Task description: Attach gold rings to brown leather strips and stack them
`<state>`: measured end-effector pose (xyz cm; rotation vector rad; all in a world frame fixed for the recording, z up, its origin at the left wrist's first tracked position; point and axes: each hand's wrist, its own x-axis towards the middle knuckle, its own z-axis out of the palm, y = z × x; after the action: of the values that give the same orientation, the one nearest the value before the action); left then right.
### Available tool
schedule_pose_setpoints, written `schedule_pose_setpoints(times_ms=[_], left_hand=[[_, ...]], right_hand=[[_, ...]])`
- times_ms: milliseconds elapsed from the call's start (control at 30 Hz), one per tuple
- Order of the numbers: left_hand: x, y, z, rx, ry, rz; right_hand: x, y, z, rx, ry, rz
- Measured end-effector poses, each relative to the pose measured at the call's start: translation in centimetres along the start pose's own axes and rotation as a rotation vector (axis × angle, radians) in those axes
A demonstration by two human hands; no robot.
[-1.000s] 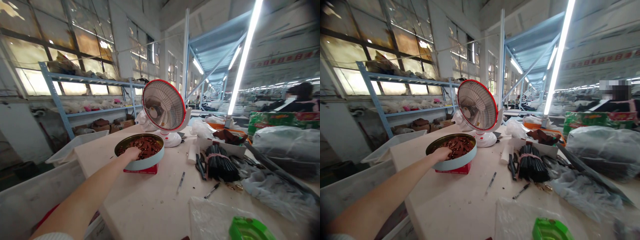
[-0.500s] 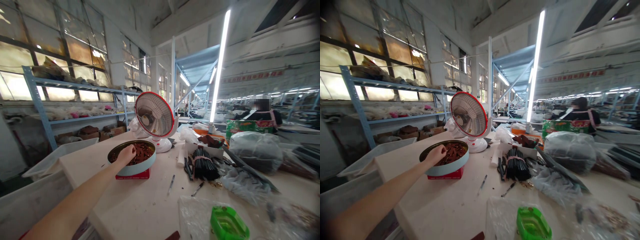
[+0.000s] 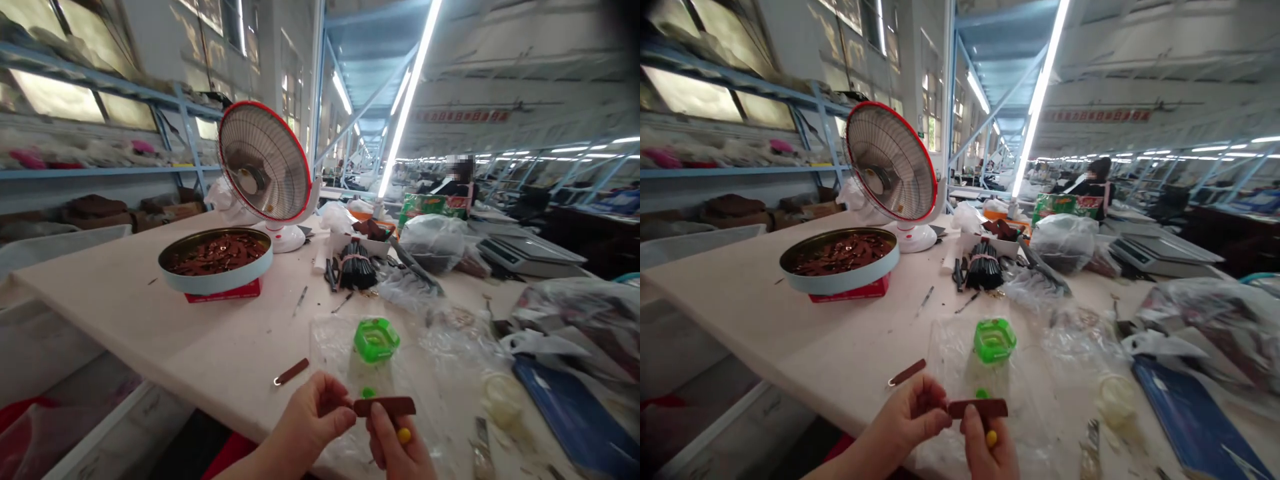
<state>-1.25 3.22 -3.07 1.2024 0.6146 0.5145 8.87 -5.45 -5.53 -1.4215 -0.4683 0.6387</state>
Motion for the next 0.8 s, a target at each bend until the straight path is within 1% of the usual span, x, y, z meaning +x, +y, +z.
schedule_pose_setpoints(times_ms=[67,133,233,333,433,467,533,600,667,733,800], left_hand=[[-0.3,-0.7,-0.1,0.064,-0.004,-0.038],[-0.6,-0.8,-0.3,0.122,-0.002,-0.105],[-1.1,-0.9,-0.3,0.139,0.049,-0.172],[-1.4,-1.2,0.1,0.139,0.102,-0.167],[-1.7,-1.7,0.3,0.144,0.117,-0.164],[-1.8,-1.8,0.3,0.146,0.105,-0.160],[-2.2,-1.7,0.2,0.144,0.042,-0.136],[-2.5,-1.4,0.0,0.148,-0.044,-0.105],[-2.6,-1.3,-0.3,0.138,-0.085,-0.091],[-2.5,-1.4,-0.5,0.066,-0.084,-0.078],[-2.4,-1.6,-0.5,-0.071,-0.123,-0.073]], right_hand=[[0.2,0.3,-0.8,0.036,0.002,0.055],[0.2,0.5,-1.2,0.012,-0.055,0.091],[-0.2,1.0,-0.6,-0.082,-0.113,0.088],[-0.8,1.6,0.4,-0.131,-0.100,0.069],[-1.0,1.9,0.6,-0.113,-0.122,0.078],[-1.0,2.0,0.4,-0.101,-0.133,0.089],[-0.7,2.1,-0.2,-0.065,-0.178,0.123],[-0.4,2.4,-0.8,-0.008,-0.264,0.175],[-0.3,2.8,-1.1,0.059,-0.359,0.231],[-0.3,3.1,-1.1,0.113,-0.419,0.268],[-0.6,3.2,-0.8,0.132,-0.431,0.282]])
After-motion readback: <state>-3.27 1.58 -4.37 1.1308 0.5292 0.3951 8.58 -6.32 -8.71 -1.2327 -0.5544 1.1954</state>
